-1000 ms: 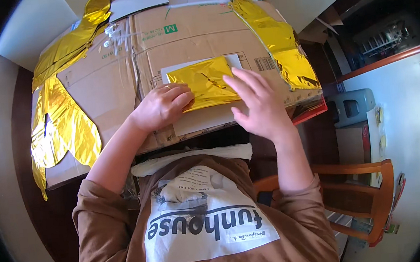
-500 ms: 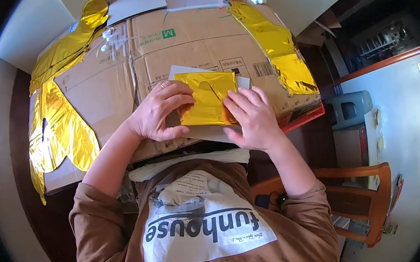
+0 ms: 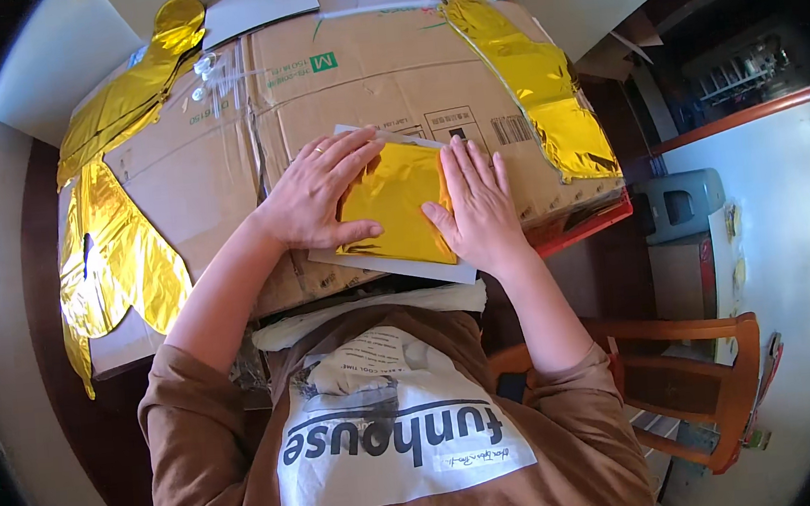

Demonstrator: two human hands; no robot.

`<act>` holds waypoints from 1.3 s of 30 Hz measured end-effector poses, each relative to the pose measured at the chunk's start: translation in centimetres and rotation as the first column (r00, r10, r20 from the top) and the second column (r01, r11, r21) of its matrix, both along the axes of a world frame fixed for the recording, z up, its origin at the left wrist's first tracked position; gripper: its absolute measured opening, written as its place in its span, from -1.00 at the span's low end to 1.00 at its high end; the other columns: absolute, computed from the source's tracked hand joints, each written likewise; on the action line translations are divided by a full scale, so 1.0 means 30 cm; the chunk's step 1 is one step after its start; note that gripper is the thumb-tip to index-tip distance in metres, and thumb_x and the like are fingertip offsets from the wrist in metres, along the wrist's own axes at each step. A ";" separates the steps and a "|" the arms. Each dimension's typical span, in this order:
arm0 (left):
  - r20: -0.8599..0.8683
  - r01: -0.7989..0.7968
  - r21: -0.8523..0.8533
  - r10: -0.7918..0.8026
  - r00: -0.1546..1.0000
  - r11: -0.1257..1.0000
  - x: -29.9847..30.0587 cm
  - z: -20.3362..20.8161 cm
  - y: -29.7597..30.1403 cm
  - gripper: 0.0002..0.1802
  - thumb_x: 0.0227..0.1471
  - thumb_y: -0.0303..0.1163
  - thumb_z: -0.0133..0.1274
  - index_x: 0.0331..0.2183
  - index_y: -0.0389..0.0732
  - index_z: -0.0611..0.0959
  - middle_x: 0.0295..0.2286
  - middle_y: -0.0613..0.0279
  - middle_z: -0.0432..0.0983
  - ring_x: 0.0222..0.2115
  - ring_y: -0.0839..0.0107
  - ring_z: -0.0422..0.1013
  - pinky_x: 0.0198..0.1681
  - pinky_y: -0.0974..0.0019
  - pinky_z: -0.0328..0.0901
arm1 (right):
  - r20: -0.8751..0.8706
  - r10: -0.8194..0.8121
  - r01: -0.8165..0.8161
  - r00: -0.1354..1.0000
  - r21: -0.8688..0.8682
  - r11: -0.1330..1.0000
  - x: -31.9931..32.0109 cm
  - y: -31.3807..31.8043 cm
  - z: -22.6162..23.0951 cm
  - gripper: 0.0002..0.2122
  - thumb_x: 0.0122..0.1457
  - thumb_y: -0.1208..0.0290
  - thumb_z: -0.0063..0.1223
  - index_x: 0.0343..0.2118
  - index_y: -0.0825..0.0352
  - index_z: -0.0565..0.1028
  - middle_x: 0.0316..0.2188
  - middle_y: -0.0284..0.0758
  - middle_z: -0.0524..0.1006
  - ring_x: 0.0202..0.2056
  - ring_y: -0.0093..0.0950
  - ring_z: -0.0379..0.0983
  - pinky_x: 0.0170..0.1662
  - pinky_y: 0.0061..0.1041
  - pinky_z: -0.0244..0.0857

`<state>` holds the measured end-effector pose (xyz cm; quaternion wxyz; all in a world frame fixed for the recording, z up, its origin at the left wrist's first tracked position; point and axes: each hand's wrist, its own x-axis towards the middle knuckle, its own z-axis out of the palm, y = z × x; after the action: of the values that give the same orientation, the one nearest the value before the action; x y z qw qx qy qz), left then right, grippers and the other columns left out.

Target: Folding a gold foil item and placing it into a plastic packaging sleeve with a cardboard insert.

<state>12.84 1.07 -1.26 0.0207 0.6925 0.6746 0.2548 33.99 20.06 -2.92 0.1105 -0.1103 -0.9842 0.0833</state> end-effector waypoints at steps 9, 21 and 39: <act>-0.062 -0.010 -0.045 0.008 0.998 0.999 0.010 0.015 0.032 0.19 -0.13 0.37 0.20 0.31 -0.23 0.23 0.21 -0.04 0.29 0.24 0.02 0.20 0.29 -0.06 0.03 | 0.076 -0.110 0.110 0.991 0.002 0.994 0.025 -0.083 0.049 -0.31 0.34 0.07 -0.11 0.33 0.53 0.11 0.36 0.16 0.09 0.41 0.05 -0.08 0.42 0.06 -0.33; 0.022 -0.098 -0.070 0.100 0.995 0.993 -0.062 0.048 -0.114 0.18 -0.18 0.31 0.25 0.28 -0.27 0.28 0.05 -0.06 0.43 0.11 -0.05 0.27 0.25 -0.06 0.06 | 0.050 0.185 -0.178 0.981 -0.126 0.976 -0.099 0.073 0.042 -0.37 0.29 0.14 -0.01 0.34 0.36 0.18 0.42 -0.11 0.07 0.43 -0.17 -0.08 0.45 -0.02 -0.32; -0.156 -0.297 -0.001 0.293 0.943 0.955 0.149 0.013 -0.073 0.05 0.17 0.30 -0.08 0.28 -0.46 0.19 0.29 -0.30 0.08 0.34 -0.20 -0.03 0.39 -0.14 -0.16 | -0.226 -0.060 0.007 0.972 -0.228 0.974 0.023 0.033 0.165 -0.44 0.36 0.23 -0.04 0.32 0.43 0.19 0.34 -0.01 0.20 0.37 -0.10 0.08 0.40 0.07 -0.19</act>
<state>17.32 -1.11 -0.86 -0.0614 0.6010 0.7734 0.1923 34.67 21.04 2.01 0.2128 -0.1286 -0.9467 0.2050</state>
